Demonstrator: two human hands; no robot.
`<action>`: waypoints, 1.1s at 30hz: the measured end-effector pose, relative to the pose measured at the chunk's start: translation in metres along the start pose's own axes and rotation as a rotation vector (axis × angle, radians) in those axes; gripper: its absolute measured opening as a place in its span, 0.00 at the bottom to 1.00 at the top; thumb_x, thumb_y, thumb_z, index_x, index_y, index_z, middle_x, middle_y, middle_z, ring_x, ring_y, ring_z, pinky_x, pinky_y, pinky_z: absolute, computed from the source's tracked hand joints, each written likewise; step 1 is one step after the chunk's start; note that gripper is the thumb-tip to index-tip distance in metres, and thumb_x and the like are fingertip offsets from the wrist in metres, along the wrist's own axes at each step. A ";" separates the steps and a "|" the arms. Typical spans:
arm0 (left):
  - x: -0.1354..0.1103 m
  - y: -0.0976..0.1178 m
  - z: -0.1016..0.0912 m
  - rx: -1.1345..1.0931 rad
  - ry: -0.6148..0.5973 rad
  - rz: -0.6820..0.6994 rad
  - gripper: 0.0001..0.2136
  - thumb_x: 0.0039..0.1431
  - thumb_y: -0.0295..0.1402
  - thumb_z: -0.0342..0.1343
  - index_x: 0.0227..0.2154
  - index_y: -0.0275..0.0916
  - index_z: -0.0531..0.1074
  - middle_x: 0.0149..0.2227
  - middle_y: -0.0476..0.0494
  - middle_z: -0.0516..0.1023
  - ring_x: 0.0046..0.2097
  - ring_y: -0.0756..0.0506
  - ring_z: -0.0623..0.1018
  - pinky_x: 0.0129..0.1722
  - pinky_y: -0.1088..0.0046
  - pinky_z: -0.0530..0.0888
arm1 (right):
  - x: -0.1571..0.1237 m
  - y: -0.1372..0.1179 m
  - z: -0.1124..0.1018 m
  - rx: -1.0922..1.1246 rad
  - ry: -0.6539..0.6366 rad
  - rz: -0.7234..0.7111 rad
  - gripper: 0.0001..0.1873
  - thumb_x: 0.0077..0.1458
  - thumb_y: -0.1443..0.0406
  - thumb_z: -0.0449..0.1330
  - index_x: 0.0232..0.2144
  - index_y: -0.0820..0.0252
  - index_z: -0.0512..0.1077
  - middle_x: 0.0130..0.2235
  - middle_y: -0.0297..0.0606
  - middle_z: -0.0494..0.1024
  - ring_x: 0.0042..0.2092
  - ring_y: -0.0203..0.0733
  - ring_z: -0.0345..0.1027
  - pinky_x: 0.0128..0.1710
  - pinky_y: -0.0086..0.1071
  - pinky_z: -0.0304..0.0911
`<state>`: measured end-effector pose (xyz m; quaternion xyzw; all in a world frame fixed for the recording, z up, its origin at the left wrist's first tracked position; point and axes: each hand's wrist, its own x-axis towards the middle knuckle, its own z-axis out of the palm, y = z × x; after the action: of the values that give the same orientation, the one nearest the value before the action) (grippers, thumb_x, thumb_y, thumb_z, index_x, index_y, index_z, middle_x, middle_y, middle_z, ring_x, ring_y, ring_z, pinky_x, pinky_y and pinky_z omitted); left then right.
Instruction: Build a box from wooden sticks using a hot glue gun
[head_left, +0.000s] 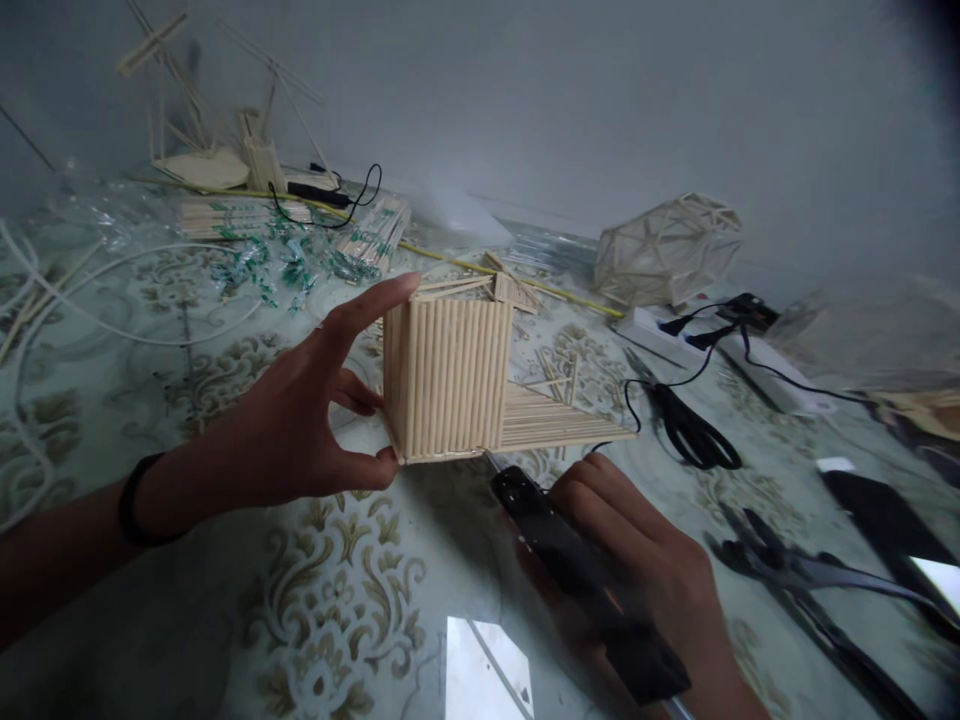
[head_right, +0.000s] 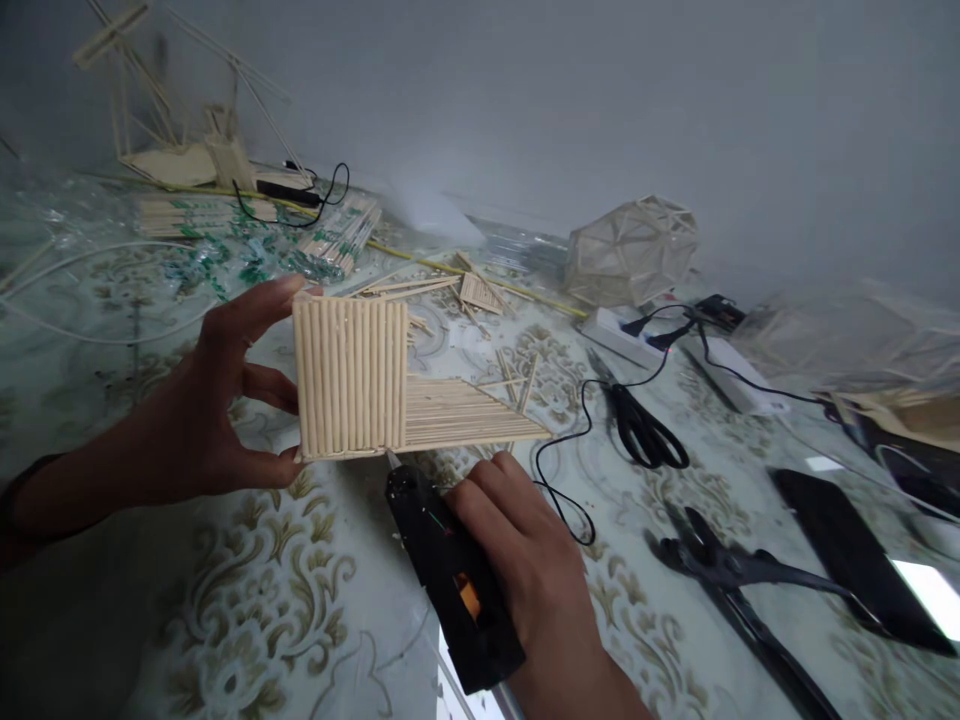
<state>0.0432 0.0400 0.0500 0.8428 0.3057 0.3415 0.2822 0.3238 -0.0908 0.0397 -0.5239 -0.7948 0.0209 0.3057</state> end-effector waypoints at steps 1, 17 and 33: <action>-0.001 -0.001 0.000 0.006 0.002 0.002 0.58 0.51 0.25 0.69 0.77 0.69 0.45 0.81 0.47 0.49 0.40 0.50 0.87 0.40 0.68 0.91 | -0.001 0.000 0.000 -0.001 0.001 0.003 0.12 0.67 0.72 0.57 0.34 0.53 0.60 0.33 0.31 0.67 0.34 0.39 0.65 0.31 0.31 0.60; -0.001 -0.008 0.003 0.014 0.029 0.043 0.60 0.48 0.26 0.70 0.77 0.70 0.44 0.80 0.46 0.50 0.40 0.48 0.86 0.40 0.60 0.93 | -0.001 0.000 -0.006 0.046 -0.015 0.070 0.11 0.69 0.68 0.62 0.34 0.52 0.65 0.31 0.31 0.67 0.31 0.40 0.65 0.30 0.34 0.61; 0.003 0.006 -0.002 -0.047 0.017 -0.092 0.60 0.49 0.27 0.73 0.75 0.76 0.44 0.80 0.48 0.51 0.37 0.48 0.87 0.41 0.62 0.91 | -0.002 -0.028 0.013 0.019 0.123 0.127 0.07 0.65 0.66 0.61 0.43 0.49 0.69 0.42 0.37 0.77 0.35 0.43 0.74 0.28 0.34 0.65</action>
<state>0.0461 0.0387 0.0566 0.8181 0.3385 0.3422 0.3148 0.2954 -0.1017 0.0381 -0.5706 -0.7394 0.0157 0.3571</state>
